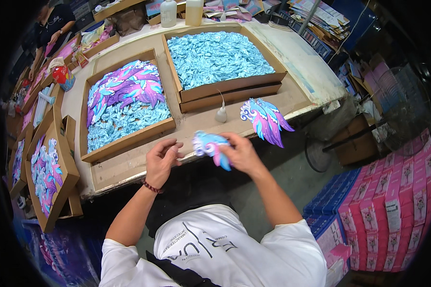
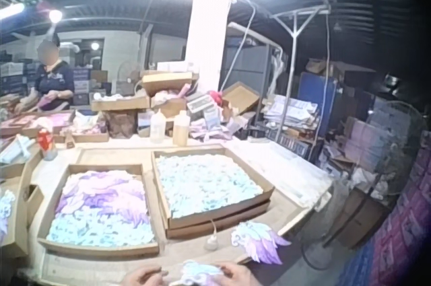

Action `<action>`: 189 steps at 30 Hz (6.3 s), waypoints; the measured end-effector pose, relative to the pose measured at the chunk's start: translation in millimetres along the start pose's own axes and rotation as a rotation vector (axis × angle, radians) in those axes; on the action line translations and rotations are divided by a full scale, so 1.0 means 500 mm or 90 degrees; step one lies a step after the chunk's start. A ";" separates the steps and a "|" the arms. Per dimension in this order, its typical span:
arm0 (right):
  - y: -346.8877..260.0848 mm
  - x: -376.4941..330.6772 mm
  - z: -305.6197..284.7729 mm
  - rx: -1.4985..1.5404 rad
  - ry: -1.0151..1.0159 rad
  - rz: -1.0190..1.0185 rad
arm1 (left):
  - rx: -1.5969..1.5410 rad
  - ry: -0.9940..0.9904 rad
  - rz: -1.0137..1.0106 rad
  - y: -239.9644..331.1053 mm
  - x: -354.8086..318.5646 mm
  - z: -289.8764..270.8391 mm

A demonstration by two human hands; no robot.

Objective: The person assembles small colorful paper cutouts into larger decorative pieces. They pick up individual cutouts, apply glue from a small bottle, and attach them to a base piece, repeating the process for multiple units.

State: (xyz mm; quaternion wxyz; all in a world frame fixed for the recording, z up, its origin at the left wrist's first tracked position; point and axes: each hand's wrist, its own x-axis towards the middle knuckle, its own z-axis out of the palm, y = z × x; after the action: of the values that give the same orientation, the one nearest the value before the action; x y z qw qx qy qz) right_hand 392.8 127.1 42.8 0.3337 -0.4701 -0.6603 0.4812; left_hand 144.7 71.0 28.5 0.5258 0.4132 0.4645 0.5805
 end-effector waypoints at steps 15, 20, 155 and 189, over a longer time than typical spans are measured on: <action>0.080 0.158 -0.160 -0.454 0.288 -0.065 | 0.453 0.070 0.323 -0.044 0.001 -0.095; 0.047 0.137 -0.125 -0.470 0.272 -0.183 | 0.513 0.045 0.363 -0.048 0.008 -0.094; 0.101 0.154 0.015 -0.128 0.349 -0.143 | 0.969 -0.204 0.444 0.004 0.143 0.115; 0.098 0.153 0.015 -0.123 0.353 -0.159 | 0.893 -0.185 0.413 0.019 0.119 0.067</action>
State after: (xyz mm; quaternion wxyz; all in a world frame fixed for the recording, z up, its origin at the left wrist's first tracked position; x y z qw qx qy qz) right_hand 375.2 201.3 -6.9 0.5110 -0.5283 -0.6397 0.2250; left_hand 168.6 133.7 45.1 0.0023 0.8353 0.5053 0.2165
